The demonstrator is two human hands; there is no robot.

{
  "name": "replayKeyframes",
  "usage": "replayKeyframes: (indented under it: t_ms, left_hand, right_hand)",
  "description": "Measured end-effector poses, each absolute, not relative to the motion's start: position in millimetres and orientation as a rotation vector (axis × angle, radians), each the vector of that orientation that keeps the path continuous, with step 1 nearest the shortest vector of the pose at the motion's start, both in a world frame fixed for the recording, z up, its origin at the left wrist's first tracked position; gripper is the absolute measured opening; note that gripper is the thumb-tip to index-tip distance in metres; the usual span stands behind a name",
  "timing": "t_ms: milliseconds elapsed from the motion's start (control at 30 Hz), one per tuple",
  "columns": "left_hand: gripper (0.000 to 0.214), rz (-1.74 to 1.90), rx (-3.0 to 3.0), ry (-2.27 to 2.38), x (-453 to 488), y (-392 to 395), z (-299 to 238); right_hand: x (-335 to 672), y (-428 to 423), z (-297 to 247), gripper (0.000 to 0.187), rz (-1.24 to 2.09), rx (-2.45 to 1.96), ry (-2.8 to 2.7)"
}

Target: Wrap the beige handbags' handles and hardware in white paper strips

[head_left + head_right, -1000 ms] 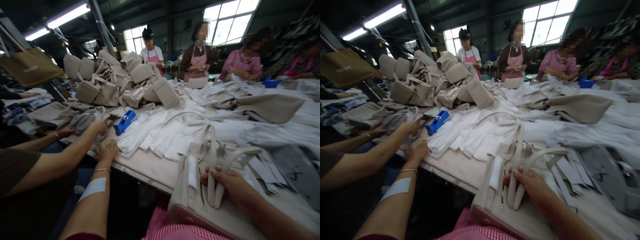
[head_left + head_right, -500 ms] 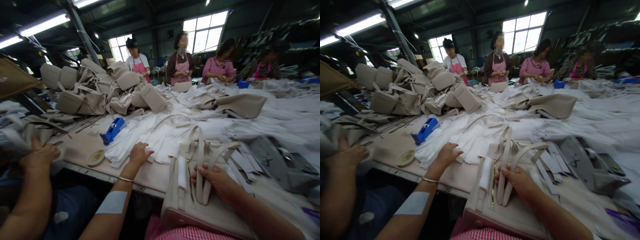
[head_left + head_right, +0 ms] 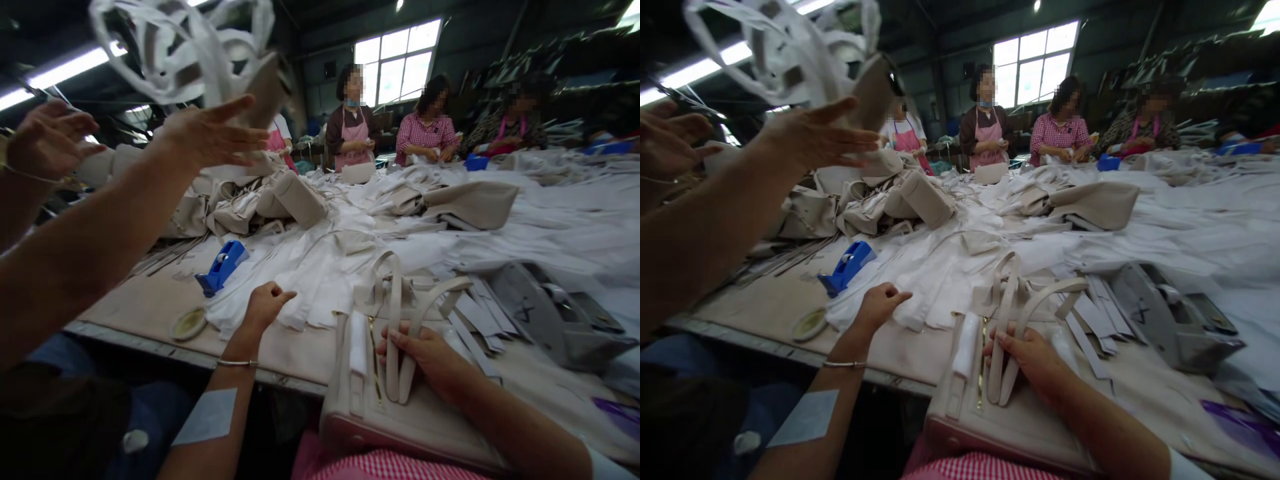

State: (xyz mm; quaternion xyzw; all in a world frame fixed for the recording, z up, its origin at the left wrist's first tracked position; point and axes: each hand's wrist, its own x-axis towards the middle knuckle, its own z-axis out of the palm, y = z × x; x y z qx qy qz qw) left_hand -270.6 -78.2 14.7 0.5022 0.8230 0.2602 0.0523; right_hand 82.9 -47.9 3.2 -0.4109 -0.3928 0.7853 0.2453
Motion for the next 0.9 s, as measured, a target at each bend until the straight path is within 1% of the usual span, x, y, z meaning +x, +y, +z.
replayKeyframes:
  t_ms: [167,367,567,733,900]
  left_hand:
    - [0.024,1.026,1.466,2.394,-267.4,-87.3,28.1]
    - [0.030,1.292,1.383,2.382,-258.8,-95.9,32.2]
    - [0.025,1.456,1.339,2.419,-248.0,-104.2,38.2]
    - [0.021,1.526,1.520,2.430,-238.4,-129.7,41.5]
    - [0.015,1.722,1.810,2.178,-240.6,-158.6,50.3]
  right_hand:
    - [84.8,-47.4,1.4,0.029,2.133,-1.124,-1.090]
    - [84.5,-47.8,-0.1,0.030,2.120,-1.118,-1.133]
    - [84.3,-47.2,-0.3,0.031,2.114,-1.118,-1.136]
    - [84.1,-45.9,-2.7,0.031,2.110,-1.108,-1.135]
    - [82.5,-45.4,-2.7,0.032,2.113,-1.120,-1.133]
